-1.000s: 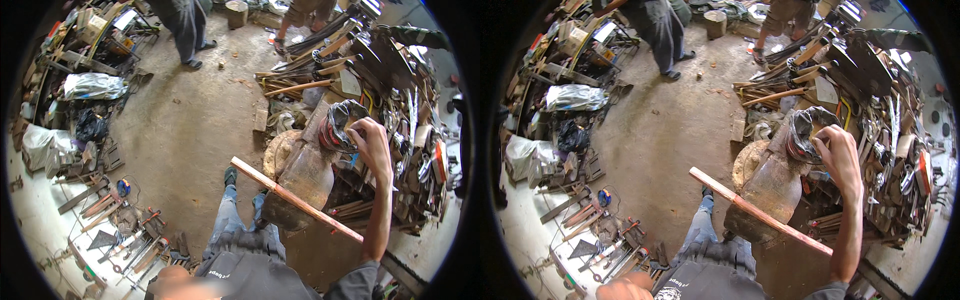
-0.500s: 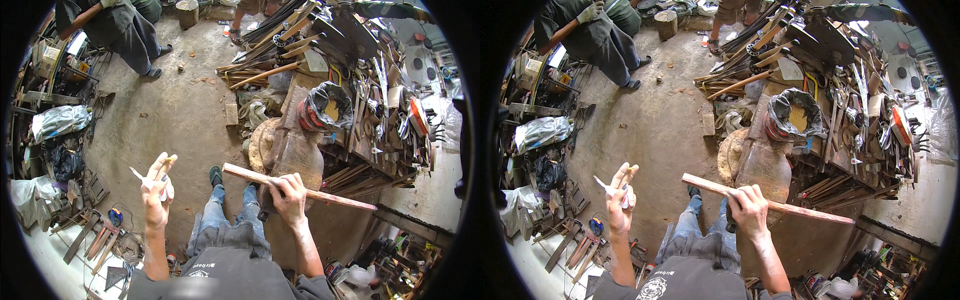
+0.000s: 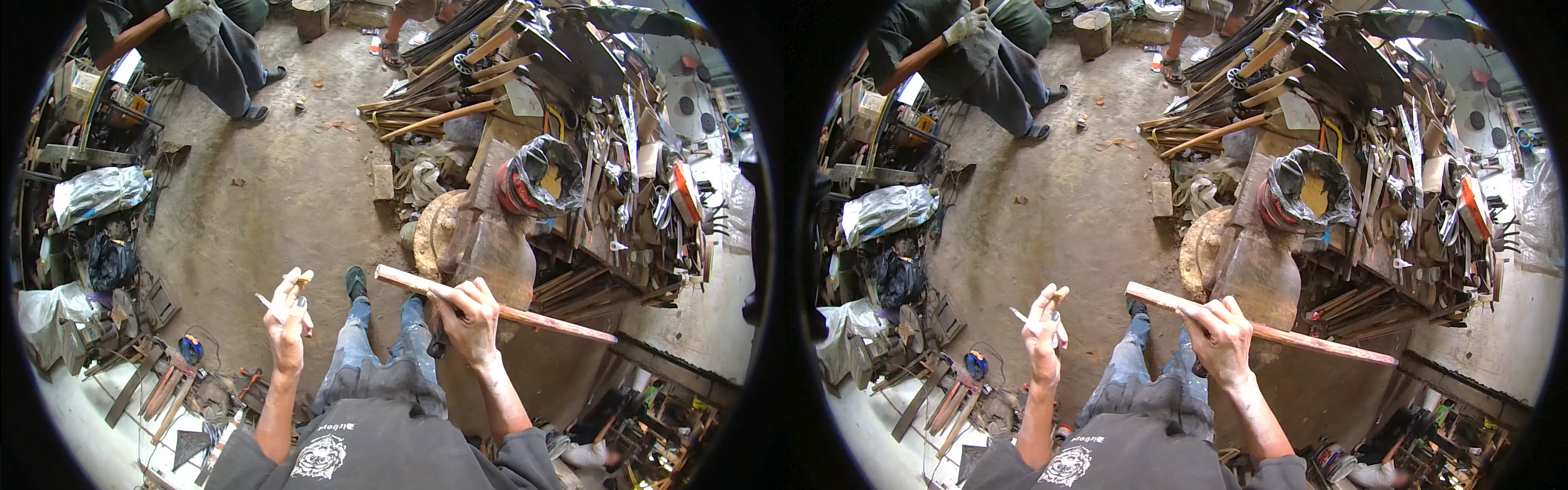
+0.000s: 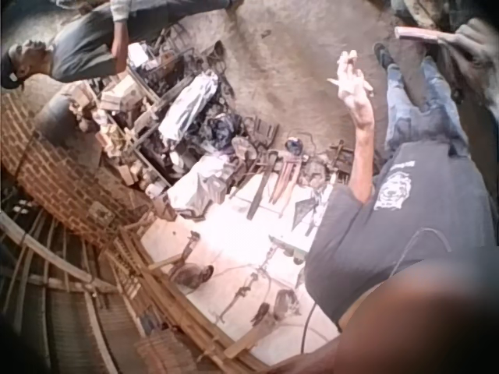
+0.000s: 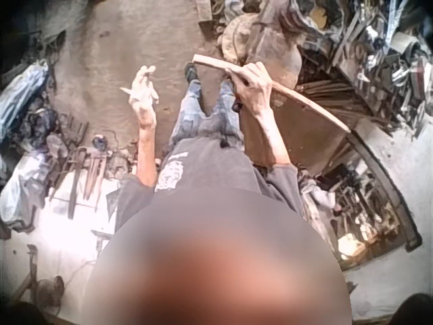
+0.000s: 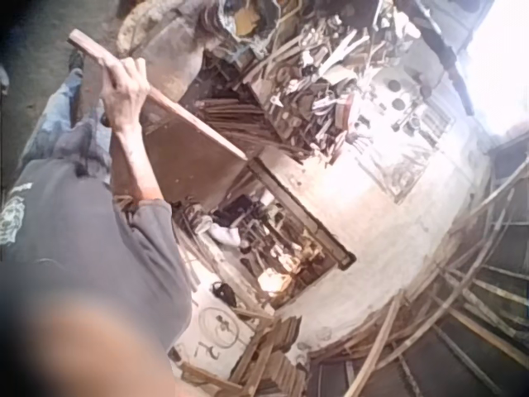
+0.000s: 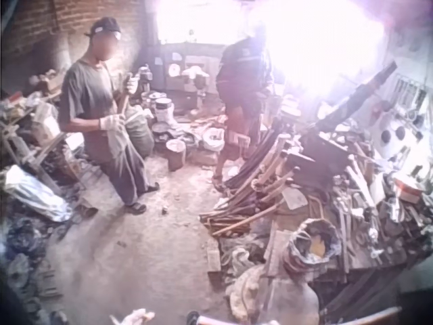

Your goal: The person applies glue from a white tube along the edge of a long wooden stick clamped in a vise. They repeatedly squeeze the tube, spread the glue with a finger, and reposition the stick to cover additional sections. The person also briefly wipes the stick with a cloth and inspects the glued edge.

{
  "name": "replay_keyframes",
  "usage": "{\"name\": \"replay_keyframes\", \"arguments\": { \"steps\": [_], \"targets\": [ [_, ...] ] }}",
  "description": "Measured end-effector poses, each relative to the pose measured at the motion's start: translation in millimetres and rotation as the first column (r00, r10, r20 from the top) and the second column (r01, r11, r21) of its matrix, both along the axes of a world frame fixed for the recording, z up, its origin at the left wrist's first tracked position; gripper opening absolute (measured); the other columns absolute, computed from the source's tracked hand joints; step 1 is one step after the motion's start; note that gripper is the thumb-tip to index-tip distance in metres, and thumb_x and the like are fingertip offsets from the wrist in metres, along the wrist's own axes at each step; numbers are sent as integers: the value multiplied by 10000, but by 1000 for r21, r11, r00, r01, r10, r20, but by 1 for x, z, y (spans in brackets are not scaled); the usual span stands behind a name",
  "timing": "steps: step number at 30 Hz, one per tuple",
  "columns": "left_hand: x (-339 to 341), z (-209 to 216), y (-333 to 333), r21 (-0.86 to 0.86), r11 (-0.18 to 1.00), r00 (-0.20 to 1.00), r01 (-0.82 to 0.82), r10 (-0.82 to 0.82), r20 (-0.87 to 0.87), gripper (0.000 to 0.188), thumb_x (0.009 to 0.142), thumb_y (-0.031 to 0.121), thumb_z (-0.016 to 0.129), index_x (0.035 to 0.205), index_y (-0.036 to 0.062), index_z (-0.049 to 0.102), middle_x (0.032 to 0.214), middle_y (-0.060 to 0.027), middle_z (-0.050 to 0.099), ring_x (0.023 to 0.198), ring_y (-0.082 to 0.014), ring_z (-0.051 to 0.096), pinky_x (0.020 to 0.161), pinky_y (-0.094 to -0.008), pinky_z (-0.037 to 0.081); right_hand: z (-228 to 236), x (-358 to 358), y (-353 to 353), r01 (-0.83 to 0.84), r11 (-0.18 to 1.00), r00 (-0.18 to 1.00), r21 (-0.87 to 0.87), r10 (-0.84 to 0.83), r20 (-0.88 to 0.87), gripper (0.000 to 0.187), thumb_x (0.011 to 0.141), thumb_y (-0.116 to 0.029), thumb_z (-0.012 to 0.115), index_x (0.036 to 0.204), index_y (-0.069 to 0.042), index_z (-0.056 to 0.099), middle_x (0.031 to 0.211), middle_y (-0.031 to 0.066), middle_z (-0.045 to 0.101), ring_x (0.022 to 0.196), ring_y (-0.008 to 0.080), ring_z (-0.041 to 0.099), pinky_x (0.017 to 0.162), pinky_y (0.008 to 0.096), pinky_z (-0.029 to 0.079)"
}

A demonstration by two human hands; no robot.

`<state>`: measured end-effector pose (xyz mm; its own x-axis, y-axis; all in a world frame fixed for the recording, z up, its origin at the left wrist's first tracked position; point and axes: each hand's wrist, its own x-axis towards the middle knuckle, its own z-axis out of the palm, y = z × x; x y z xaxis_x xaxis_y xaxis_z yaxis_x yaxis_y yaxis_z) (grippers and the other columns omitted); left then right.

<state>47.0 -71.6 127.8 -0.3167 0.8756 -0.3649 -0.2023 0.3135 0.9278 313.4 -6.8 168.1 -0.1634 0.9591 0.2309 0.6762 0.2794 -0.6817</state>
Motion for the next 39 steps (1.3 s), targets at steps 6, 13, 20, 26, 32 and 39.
{"name": "replay_keyframes", "arguments": {
  "steps": [6, 13, 20, 26, 32, 39],
  "targets": [
    [-14, -4, 16, 60, 998, 999, -21, 24, -42, 513, 938, 129, 528, 1418, -47, 481, 1332, -173, 626, 531, -26, 435, 484, -186, 386, -6, -3, 2, -19, 992, 999, -125, 23, 34, 111, 765, -75, 810, 857, -73, 748, 705, 50, 600, 697, 235, 533, 643, 345, 446],
    [-43, -13, 3, 69, 992, 982, -103, 112, -149, 475, 939, 83, 507, 1400, -30, 505, 1320, -179, 630, 537, -15, 427, 457, -175, 357, 0, 21, -5, -26, 996, 994, -90, 36, 105, 125, 780, -102, 797, 896, -101, 752, 723, 36, 616, 701, 229, 547, 646, 346, 463],
    [-35, -18, 1, 70, 989, 983, -130, 137, -124, 470, 950, 110, 510, 1397, -33, 501, 1311, -150, 641, 530, -11, 428, 460, -172, 364, -18, -47, 7, -105, 994, 992, 20, 103, 77, 143, 807, -100, 782, 948, -90, 758, 721, 46, 613, 684, 223, 553, 650, 347, 460],
    [-22, -21, -4, 58, 995, 992, -83, 88, -90, 488, 952, 136, 516, 1408, -36, 483, 1320, -154, 635, 504, -15, 408, 459, -180, 346, -3, -33, 10, 28, 985, 999, -171, -22, 37, 213, 731, -135, 839, 890, -92, 705, 773, 58, 595, 788, 250, 571, 713, 364, 456],
    [-14, -23, -3, 56, 997, 994, -50, 55, -94, 459, 943, 105, 517, 1382, -28, 517, 1283, -169, 651, 506, -21, 421, 460, -181, 371, 11, -41, -26, -70, 997, 957, 44, 54, 283, 639, 740, -207, 825, 1308, -65, 569, 1329, 137, 577, 1280, 320, 501, 1065, 443, 365],
    [-5, -20, 9, 72, 997, 995, -14, 21, -94, 450, 956, 124, 539, 1377, -31, 516, 1290, -164, 645, 513, -22, 433, 462, -185, 372, -20, -70, -70, 17, 984, 921, -175, 52, 386, 858, 854, -329, 715, 1520, 45, 324, 1564, 230, 351, 1498, 349, 268, 1235, 489, 163]
  ]
}}
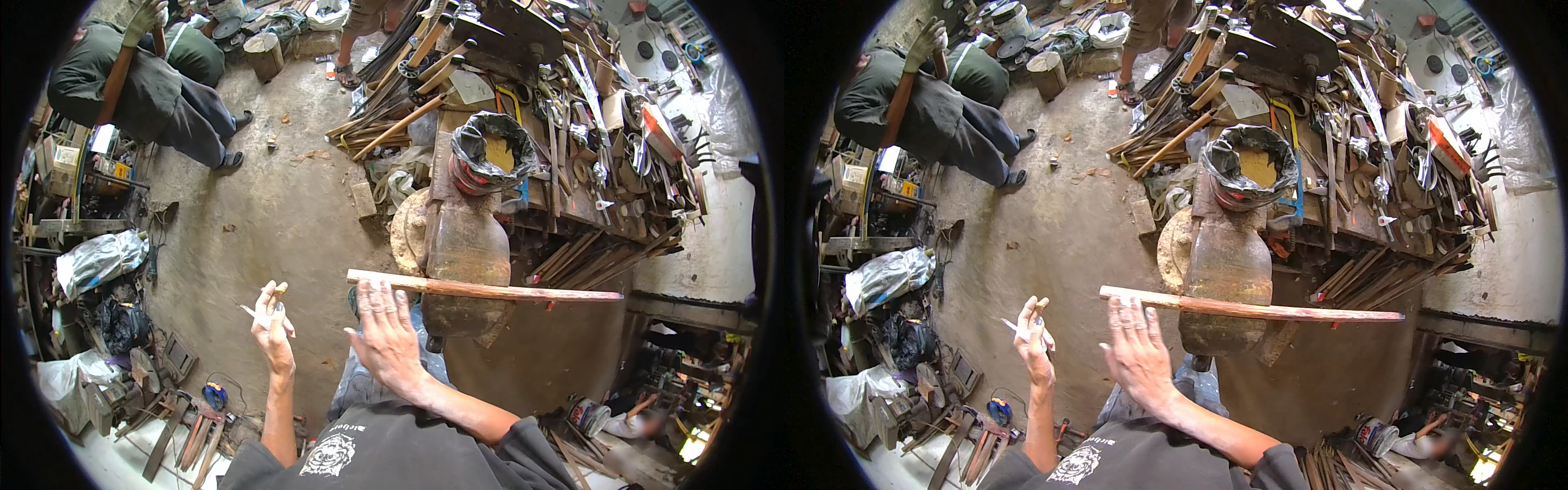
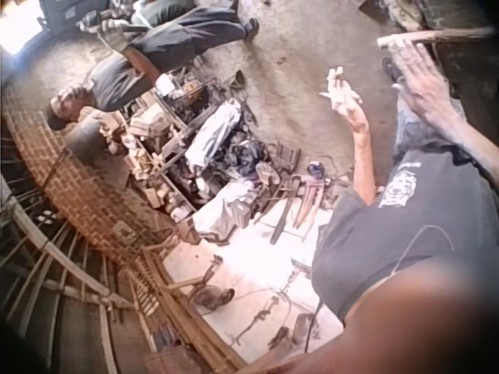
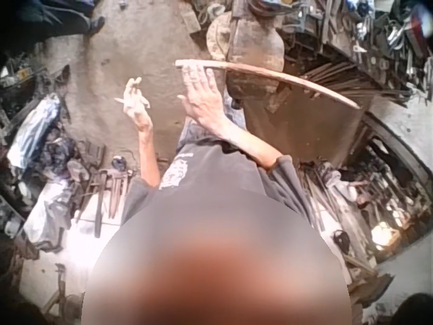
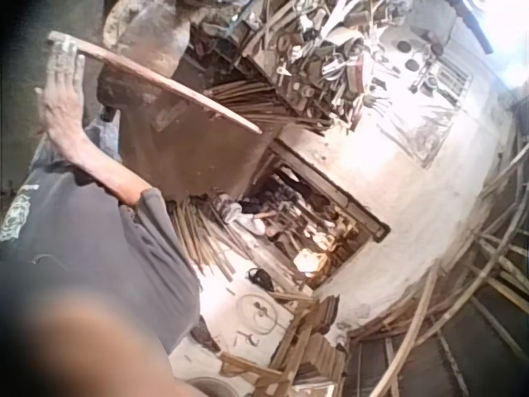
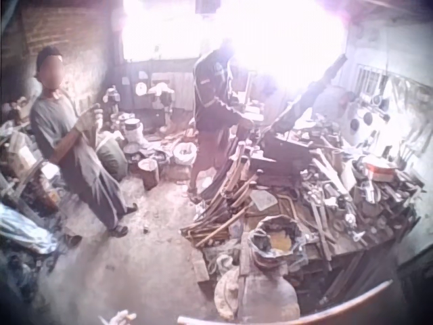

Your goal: The person applies glue from a white tube along the edge of a long wooden stick clamped in a vise. They repeatedly squeeze the tube, spread the glue with a finger, and reposition the stick to cover additional sections. The person also briefly wipes the stick with a cloth and inspects the glued edge.

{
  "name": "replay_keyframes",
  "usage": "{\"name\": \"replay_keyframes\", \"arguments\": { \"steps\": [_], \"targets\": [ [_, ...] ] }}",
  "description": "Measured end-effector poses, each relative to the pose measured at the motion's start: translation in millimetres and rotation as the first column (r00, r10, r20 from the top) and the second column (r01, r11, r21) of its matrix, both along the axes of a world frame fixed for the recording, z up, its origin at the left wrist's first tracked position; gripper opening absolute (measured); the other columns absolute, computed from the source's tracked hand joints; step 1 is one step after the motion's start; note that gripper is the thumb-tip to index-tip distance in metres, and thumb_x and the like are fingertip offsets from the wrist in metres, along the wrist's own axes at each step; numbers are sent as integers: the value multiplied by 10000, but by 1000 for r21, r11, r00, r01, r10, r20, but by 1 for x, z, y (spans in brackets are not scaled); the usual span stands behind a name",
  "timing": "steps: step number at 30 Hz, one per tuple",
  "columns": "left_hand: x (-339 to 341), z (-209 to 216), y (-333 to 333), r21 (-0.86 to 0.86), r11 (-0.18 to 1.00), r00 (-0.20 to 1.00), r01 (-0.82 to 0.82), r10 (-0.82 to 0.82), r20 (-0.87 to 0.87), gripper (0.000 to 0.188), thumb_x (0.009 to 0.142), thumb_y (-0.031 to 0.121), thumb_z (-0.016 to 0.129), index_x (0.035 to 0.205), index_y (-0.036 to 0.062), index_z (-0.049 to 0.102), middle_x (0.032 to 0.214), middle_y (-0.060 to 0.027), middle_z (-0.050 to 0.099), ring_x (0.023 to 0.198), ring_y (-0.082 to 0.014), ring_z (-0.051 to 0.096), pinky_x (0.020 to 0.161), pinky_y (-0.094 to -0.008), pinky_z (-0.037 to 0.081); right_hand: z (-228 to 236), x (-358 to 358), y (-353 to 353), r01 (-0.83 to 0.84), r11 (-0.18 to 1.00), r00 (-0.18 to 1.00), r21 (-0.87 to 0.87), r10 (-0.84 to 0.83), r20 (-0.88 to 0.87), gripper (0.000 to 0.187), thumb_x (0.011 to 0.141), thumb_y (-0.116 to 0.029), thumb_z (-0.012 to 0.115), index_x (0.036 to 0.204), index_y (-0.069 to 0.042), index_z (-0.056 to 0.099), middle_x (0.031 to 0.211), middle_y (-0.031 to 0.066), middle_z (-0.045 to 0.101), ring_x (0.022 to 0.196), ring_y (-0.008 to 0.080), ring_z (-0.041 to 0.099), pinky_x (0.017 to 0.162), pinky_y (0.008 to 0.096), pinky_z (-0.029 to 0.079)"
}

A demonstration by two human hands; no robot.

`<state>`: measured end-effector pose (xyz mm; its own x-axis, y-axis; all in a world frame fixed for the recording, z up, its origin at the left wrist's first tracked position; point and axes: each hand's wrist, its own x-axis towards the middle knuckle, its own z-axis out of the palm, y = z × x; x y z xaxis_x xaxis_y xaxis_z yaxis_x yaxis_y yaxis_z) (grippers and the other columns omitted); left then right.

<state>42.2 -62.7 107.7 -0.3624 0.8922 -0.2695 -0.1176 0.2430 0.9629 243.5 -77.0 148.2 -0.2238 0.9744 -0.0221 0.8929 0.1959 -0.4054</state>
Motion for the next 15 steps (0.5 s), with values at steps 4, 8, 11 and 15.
{"name": "replay_keyframes", "arguments": {
  "steps": [4, 8, 11, 15],
  "targets": [
    [3, 1, 0, 2, 999, 999, 32, -32, 15, 454, 957, 130, 545, 1380, -32, 513, 1294, -164, 641, 527, -24, 442, 468, -187, 378, 8, 26, -12, 38, 996, 997, -85, -31, 74, 847, 863, -337, 713, 1503, 70, 336, 1557, 249, 351, 1490, 370, 276, 1225, 489, 198],
    [9, -1, -1, -6, 999, 999, 46, -46, 25, 455, 957, 138, 551, 1377, -32, 516, 1287, -162, 644, 534, -30, 442, 476, -187, 383, 18, 32, -14, 198, 980, 979, -5, -198, 55, 842, 856, -316, 718, 1489, 91, 340, 1543, 295, 342, 1477, 394, 292, 1208, 496, 239],
    [15, 5, 2, 14, 997, 997, 77, -77, -3, 455, 960, 140, 540, 1381, -33, 512, 1285, -161, 645, 545, -24, 438, 466, -186, 374, 21, 27, -14, 92, 993, 995, -74, -89, 34, 830, 859, -305, 718, 1482, 98, 345, 1538, 292, 351, 1468, 391, 309, 1207, 494, 241],
    [27, 37, 16, 164, 975, 986, 148, -132, -101, 478, 948, 127, 527, 1400, -27, 499, 1316, -149, 625, 679, -43, 487, 578, -197, 424, 31, 25, -16, 192, 980, 981, -44, -193, -22, 770, 878, -272, 673, 1487, 75, 354, 1543, 271, 355, 1465, 371, 317, 1219, 477, 221]
  ]
}}
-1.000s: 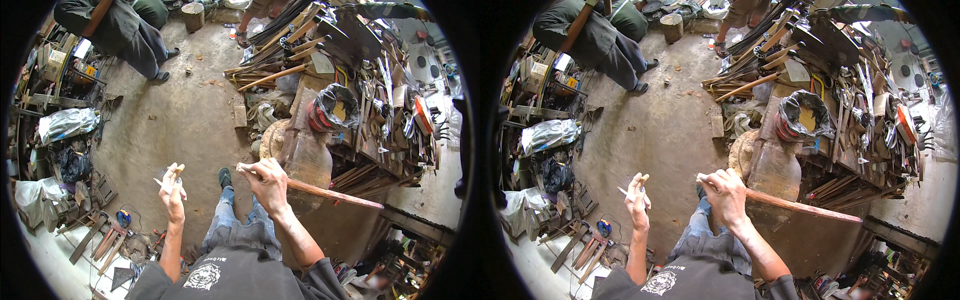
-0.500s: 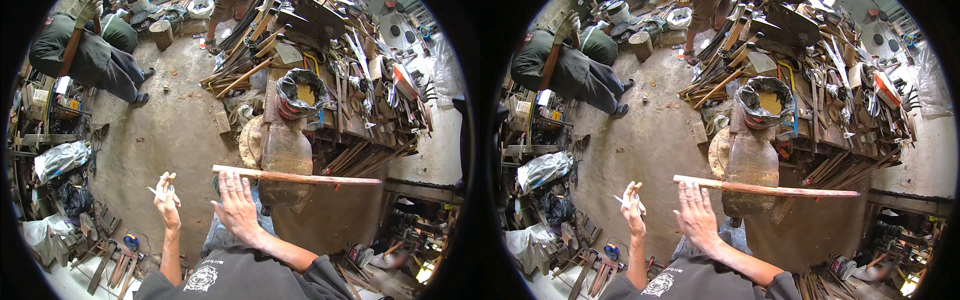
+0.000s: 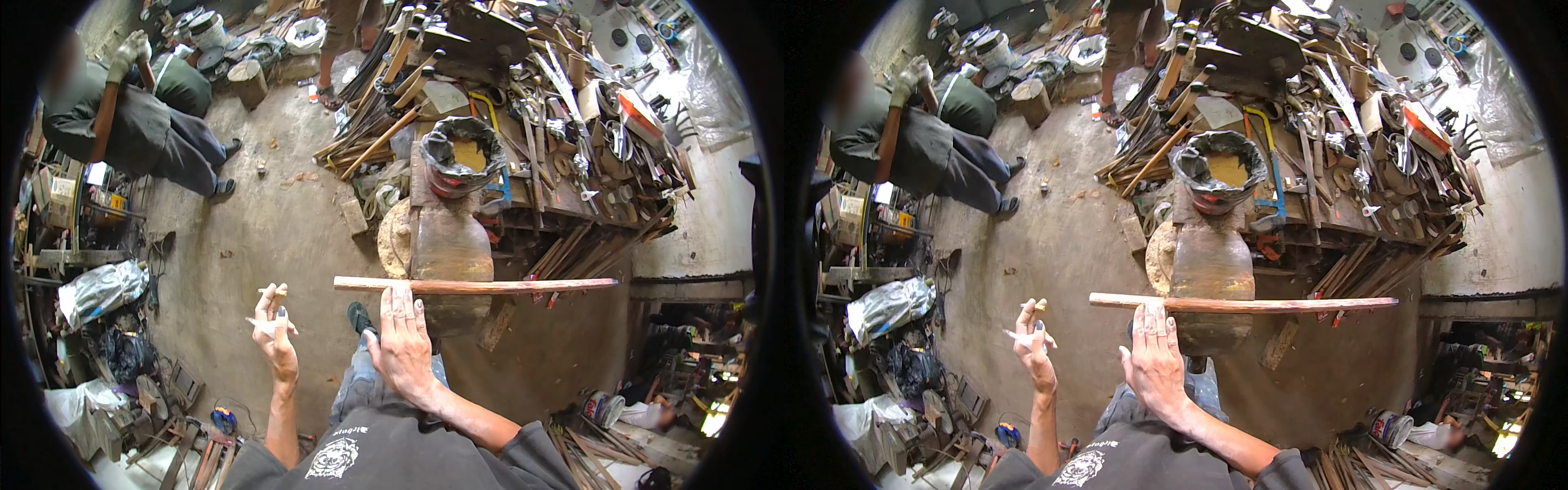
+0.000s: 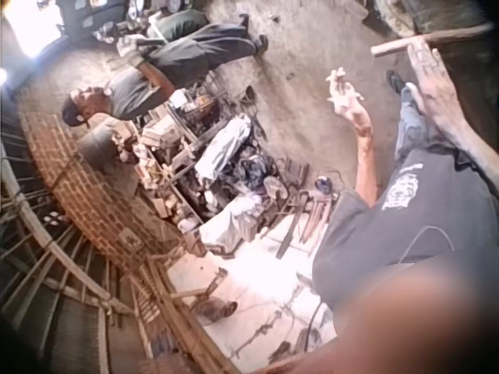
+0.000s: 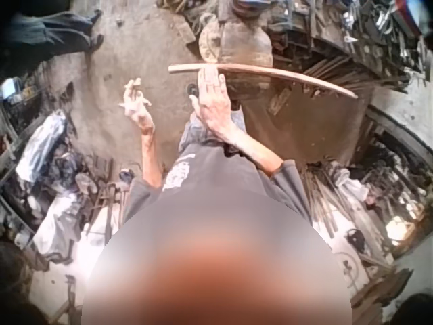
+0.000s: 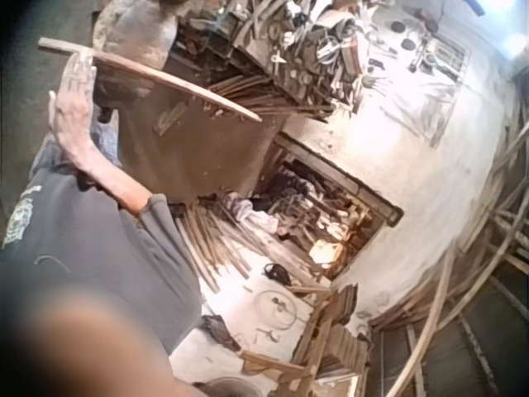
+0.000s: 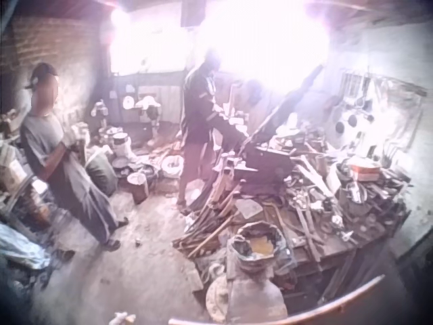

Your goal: The person applies glue from a white tube along the edge of a long wooden stick clamped in a vise. They repeatedly squeeze the tube, spread the glue with a finger, and reposition the stick to cover additional sections. The person also briefly wipes the stick with a cloth and inspects the glued edge.

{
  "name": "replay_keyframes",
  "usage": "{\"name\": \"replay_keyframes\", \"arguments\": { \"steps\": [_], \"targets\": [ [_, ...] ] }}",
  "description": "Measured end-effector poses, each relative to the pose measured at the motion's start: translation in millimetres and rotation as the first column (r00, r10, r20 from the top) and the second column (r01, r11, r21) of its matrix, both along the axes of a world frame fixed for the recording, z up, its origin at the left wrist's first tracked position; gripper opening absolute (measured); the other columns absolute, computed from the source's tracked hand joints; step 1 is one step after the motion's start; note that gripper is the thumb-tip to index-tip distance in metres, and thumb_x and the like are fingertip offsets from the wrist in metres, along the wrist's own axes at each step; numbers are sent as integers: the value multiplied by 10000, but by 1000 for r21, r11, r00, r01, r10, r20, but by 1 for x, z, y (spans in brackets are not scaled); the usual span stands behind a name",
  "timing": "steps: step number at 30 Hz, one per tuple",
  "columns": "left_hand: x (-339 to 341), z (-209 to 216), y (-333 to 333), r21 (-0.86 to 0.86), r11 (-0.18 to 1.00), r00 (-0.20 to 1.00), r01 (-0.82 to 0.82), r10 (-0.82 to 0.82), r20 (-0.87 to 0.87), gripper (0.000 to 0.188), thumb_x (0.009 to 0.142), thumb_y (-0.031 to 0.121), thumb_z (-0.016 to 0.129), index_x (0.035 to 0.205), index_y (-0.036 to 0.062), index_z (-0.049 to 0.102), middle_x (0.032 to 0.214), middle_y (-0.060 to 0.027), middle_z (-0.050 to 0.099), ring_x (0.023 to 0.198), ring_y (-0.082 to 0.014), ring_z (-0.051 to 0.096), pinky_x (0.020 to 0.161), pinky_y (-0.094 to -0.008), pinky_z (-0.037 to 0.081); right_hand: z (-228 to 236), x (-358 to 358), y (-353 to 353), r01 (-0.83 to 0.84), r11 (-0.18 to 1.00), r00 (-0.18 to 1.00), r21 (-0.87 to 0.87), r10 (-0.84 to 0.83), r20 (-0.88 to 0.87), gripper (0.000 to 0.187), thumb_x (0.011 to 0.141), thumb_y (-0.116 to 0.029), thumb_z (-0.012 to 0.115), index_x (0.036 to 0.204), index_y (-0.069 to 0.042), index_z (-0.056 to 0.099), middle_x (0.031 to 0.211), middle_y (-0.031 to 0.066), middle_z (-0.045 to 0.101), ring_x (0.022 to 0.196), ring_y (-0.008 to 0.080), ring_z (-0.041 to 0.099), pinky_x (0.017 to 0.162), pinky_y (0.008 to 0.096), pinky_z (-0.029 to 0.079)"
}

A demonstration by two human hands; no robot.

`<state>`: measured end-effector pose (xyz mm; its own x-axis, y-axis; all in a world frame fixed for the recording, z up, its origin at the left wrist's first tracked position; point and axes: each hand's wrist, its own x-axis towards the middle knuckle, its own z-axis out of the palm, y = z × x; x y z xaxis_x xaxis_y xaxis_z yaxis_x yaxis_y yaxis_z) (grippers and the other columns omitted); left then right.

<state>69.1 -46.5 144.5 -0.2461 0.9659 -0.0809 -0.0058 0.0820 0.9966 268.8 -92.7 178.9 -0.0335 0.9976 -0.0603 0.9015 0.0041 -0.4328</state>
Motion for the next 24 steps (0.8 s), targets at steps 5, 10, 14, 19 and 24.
{"name": "replay_keyframes", "arguments": {
  "steps": [5, 10, 14, 19, 24],
  "targets": [
    [53, 62, 47, 211, 926, 946, 313, -283, -160, 559, 904, 136, 530, 1438, -19, 472, 1399, -116, 565, 870, -109, 526, 774, -243, 454, 33, 17, 5, 85, 931, 950, 354, 31, -309, 376, 866, -84, 692, 1237, -51, 638, 951, 96, 682, 921, 255, 666, 1045, 443, 448],
    [146, 111, 93, 335, 718, 792, 610, -569, -223, 620, 843, 79, 487, 1458, 2, 471, 1472, -98, 491, 1081, -187, 509, 895, -306, 450, 57, 63, 20, 516, 805, 724, 291, -229, -651, 334, 903, -22, 647, 1235, -46, 615, 964, 170, 654, 880, 321, 673, 758, 417, 539],
    [225, 137, 90, 228, 682, 718, 695, -648, -252, 616, 938, 174, 525, 1524, 37, 394, 1409, -143, 487, 1086, -222, 493, 904, -339, 428, 69, 122, 22, 483, 777, 700, 404, -65, -712, 473, 956, -92, 622, 1397, -39, 460, 1332, 222, 539, 1186, 349, 582, 926, 393, 518],
    [291, 141, 75, 233, 520, 568, 822, -718, -401, 669, 986, 300, 562, 1553, 39, 322, 1373, -198, 482, 1114, -276, 489, 987, -401, 388, 72, 185, 29, 370, 880, 674, 297, -34, -738, 526, 939, -47, 572, 1427, -17, 378, 1403, 249, 463, 1236, 407, 529, 1005, 411, 477],
    [325, 159, 71, 239, 654, 692, 718, -632, -350, 725, 930, 375, 649, 1504, 12, 397, 1406, -169, 512, 1102, -243, 554, 938, -376, 467, 69, 255, 65, 294, 892, 771, 344, -8, -637, 298, 936, -138, 533, 1209, -39, 600, 1139, 241, 639, 1093, 366, 631, 907, 447, 515]
  ]
}}
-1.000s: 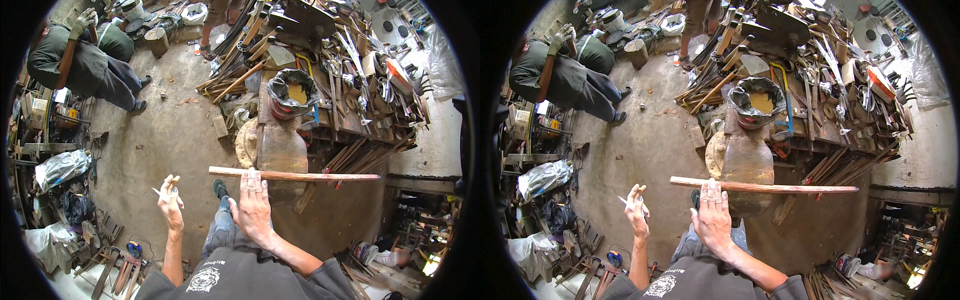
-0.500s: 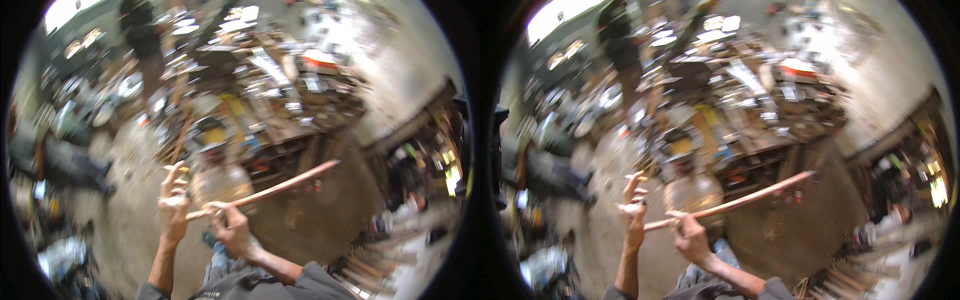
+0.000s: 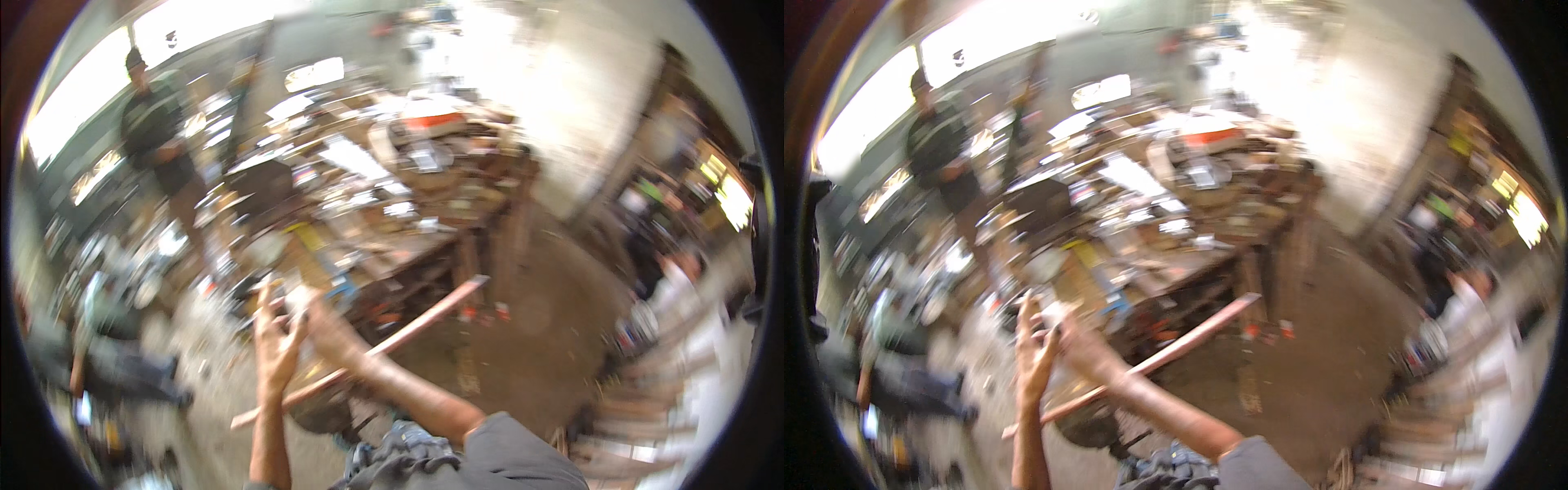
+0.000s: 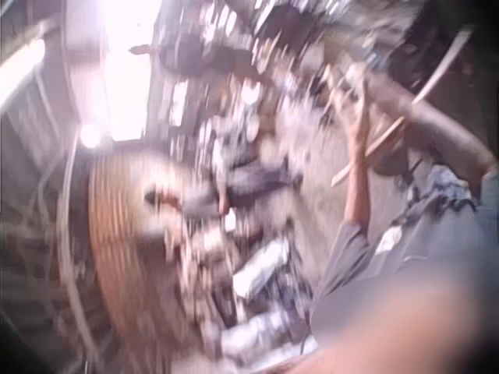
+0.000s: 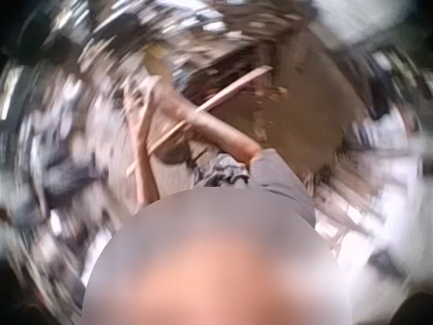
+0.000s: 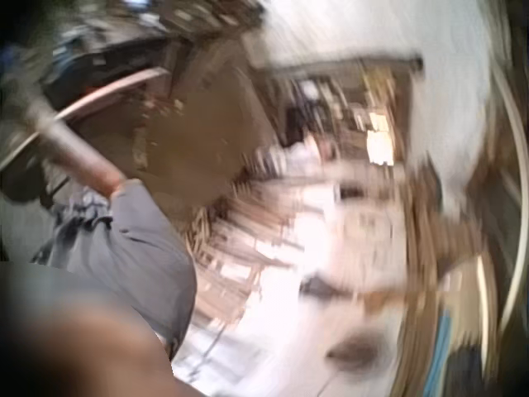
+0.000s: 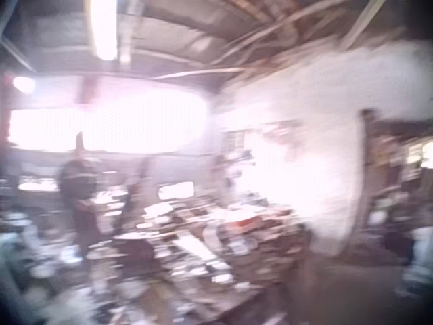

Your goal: The person applies glue from a white tube along the edge of a long wooden stick clamped in a vise. They repeatedly squeeze the tube, spread the glue with a finger, and reposition the stick to cover additional sections. The person also briefly wipes the stick with a cloth and inspects the glued edge.

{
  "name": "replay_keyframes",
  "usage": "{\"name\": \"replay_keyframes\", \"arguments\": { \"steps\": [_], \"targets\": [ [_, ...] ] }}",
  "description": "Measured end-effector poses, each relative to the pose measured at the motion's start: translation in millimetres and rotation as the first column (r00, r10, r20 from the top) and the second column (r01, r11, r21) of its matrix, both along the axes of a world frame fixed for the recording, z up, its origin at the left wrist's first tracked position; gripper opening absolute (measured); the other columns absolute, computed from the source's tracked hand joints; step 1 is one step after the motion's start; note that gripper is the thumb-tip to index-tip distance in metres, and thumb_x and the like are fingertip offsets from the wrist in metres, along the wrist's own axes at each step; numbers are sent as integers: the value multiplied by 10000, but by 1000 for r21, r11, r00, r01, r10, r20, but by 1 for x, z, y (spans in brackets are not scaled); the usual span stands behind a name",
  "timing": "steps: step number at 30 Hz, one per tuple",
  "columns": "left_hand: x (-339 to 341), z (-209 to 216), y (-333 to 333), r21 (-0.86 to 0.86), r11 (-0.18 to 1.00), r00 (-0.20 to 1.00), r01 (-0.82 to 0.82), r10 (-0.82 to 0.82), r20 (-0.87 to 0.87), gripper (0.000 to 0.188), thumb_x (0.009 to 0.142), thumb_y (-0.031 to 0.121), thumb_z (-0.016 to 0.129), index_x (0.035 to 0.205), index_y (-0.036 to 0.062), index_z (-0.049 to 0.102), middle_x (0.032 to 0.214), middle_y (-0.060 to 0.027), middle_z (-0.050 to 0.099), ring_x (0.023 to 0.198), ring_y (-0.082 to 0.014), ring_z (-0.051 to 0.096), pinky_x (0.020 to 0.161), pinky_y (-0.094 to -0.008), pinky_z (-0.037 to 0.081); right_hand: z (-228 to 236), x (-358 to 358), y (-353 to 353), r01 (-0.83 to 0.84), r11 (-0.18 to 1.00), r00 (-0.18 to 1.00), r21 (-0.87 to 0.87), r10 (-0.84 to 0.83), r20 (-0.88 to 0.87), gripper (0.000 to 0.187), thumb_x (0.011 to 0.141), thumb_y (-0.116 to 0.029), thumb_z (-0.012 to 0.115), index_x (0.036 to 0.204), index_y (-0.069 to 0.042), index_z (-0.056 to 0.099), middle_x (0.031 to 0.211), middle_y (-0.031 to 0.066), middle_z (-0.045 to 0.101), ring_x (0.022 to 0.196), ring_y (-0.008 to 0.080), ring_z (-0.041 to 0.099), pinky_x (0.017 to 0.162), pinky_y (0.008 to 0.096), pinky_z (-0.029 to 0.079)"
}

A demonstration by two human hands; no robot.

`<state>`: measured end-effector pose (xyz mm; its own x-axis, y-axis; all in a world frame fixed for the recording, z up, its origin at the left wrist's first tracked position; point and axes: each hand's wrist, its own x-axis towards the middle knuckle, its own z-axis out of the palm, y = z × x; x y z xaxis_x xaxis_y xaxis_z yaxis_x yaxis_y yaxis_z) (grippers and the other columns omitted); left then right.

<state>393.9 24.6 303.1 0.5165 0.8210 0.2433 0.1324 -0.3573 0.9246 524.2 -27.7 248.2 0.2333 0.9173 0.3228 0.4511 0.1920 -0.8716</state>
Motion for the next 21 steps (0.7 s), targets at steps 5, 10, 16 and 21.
{"name": "replay_keyframes", "arguments": {
  "steps": [5, 10, 16, 21],
  "targets": [
    [-67, 59, -84, -338, 929, 840, 151, 60, 540, 816, 930, 586, 529, 1526, 50, 376, 1457, -238, 465, 1115, -324, 574, 877, -440, 506, -18, 26, 109, -43, 991, 973, 127, 13, 228, 199, 976, -157, 587, 1003, 40, 565, 898, 265, 667, 887, 444, 652, 785, 489, 525],
    [-105, 85, -145, -184, 575, 351, 797, -193, 916, 728, 961, 457, 539, 1447, -66, 392, 1438, -297, 458, 1168, -370, 572, 907, -473, 509, -59, -24, 197, -250, 964, 963, 88, 238, 125, 260, 929, -157, 649, 1153, -34, 598, 1191, 261, 633, 1126, 434, 594, 932, 476, 482],
    [-82, 75, -149, -263, 548, 419, 794, -181, 890, 703, 933, 390, 586, 1449, -43, 383, 1440, -295, 450, 1188, -397, 561, 950, -491, 492, -46, -28, 169, -166, 981, 977, -103, 177, 115, 810, 815, -205, 766, 1489, 18, 377, 1565, 283, 312, 1493, 391, 244, 1234, 467, 160],
    [-78, 45, -158, -336, 619, 576, 710, -237, 782, 694, 910, 335, 625, 1450, -23, 376, 1443, -293, 443, 1204, -420, 552, 986, -505, 478, 23, 26, 56, 29, 998, 961, 55, -12, -275, 501, 872, -24, 670, 1346, 34, 518, 1185, 193, 607, 1072, 241, 615, 984, 362, 490]
  ]
}}
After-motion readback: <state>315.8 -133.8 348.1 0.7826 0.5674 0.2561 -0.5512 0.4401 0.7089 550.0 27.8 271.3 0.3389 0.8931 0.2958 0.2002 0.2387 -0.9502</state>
